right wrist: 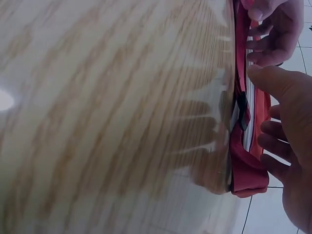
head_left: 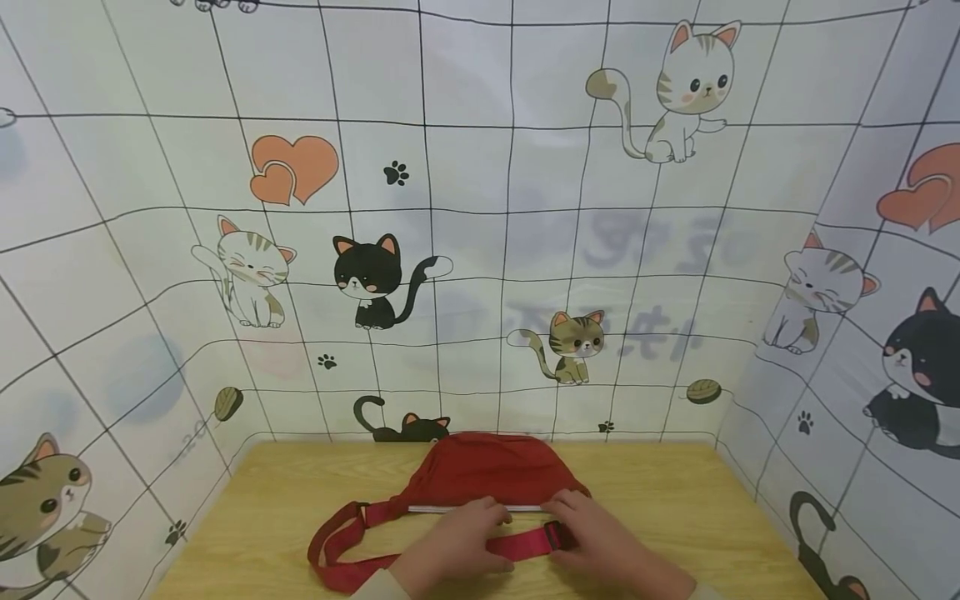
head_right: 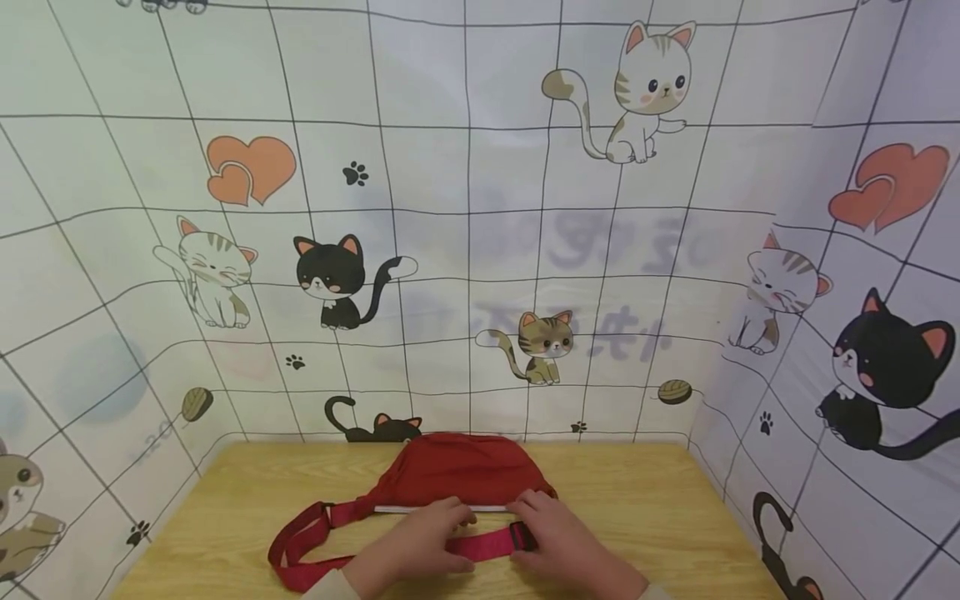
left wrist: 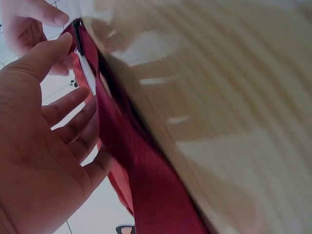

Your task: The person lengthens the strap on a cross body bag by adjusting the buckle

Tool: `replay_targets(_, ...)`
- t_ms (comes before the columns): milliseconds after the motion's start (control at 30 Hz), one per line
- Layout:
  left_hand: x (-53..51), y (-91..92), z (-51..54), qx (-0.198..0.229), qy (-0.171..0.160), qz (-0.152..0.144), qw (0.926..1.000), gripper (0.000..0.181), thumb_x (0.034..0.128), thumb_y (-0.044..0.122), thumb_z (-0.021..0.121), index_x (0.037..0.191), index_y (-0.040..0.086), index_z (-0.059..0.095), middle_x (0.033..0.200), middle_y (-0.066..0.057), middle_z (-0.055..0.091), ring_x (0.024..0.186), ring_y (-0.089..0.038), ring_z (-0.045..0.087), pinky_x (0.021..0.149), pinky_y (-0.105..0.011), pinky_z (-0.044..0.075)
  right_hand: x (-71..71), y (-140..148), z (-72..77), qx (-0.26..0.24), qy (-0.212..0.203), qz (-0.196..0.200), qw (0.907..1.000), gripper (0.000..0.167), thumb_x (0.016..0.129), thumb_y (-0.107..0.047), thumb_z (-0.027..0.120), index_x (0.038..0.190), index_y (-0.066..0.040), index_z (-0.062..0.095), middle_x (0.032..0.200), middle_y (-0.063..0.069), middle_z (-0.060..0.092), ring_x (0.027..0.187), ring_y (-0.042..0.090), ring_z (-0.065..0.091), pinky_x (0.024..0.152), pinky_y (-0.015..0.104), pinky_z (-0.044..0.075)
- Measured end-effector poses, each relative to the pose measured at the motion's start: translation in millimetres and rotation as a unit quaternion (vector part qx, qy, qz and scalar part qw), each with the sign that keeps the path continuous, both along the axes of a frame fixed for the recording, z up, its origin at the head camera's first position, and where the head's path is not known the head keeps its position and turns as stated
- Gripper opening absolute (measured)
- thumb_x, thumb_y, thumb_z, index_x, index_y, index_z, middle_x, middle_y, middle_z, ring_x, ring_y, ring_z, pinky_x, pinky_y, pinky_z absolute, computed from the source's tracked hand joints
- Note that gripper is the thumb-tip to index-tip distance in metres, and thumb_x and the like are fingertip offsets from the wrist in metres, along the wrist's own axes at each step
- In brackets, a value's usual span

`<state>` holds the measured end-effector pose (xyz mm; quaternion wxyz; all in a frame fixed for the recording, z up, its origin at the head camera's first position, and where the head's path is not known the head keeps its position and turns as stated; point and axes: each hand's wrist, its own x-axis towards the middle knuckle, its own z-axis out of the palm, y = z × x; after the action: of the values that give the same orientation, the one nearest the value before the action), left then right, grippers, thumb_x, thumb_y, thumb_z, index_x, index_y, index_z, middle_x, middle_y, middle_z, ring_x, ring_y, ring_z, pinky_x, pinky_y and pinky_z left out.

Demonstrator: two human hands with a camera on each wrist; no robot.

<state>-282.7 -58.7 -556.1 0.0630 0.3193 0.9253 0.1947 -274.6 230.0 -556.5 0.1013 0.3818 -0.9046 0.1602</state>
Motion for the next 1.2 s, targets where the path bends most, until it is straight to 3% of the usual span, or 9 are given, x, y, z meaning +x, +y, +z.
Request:
replay_targets(300,-2.0,33.0,-3.0,-0.012,-0.006,0.003,0.9999,0.04,0.0871,0.044,0.091,0.119,0.027,0.075,0.105,0.016,0.061,0.092,-0.002,0.053,0.084,-0.028,0.053,-0.5,-2.2,0.0,0.033,-0.03,-0.011,0.9989,0.045,0.088,-0.027,0.095,0.125,-0.014,0.074,0.116,-0.008,0.063,0.105,0.009,0.058,0.093,0.039,0.057)
replay_targets(567,-5.5,49.6,-7.2,-0.017,0.009,0.016,0.9997,0.031,0.086,0.038,0.094,0.109,0.027,0.076,0.097,0.016,0.058,0.087,-0.003,0.051,0.079,-0.027,0.05,-7.1,-0.3,-8.9,0.032,-0.006,0.014,0.9994,0.037,0.087,-0.026,0.095,0.118,-0.018,0.076,0.11,-0.012,0.062,0.1,0.006,0.056,0.088,0.035,0.056)
replay_targets(933,-6.5,52.8,-7.5,-0.004,0.011,0.033,0.9994,0.035,0.0834,0.035,0.094,0.1,0.027,0.064,0.087,0.015,0.054,0.077,-0.005,0.05,0.069,-0.027,0.047,-4.0,2.5,-4.0,-0.04,-0.028,0.029,0.9984,0.037,0.088,-0.022,0.094,0.118,-0.024,0.074,0.115,-0.014,0.062,0.106,0.006,0.058,0.094,0.035,0.058)
replay_targets(1200,-1.8,50.1,2.4,-0.003,0.054,0.029,0.9981,0.042,0.0839,0.04,0.094,0.106,0.028,0.061,0.092,0.016,0.053,0.08,-0.003,0.049,0.071,-0.029,0.047,-1.6,1.5,3.5,-0.103,0.017,0.054,0.9931,0.044,0.084,-0.016,0.096,0.12,-0.019,0.073,0.119,-0.01,0.065,0.109,0.01,0.063,0.095,0.035,0.058)
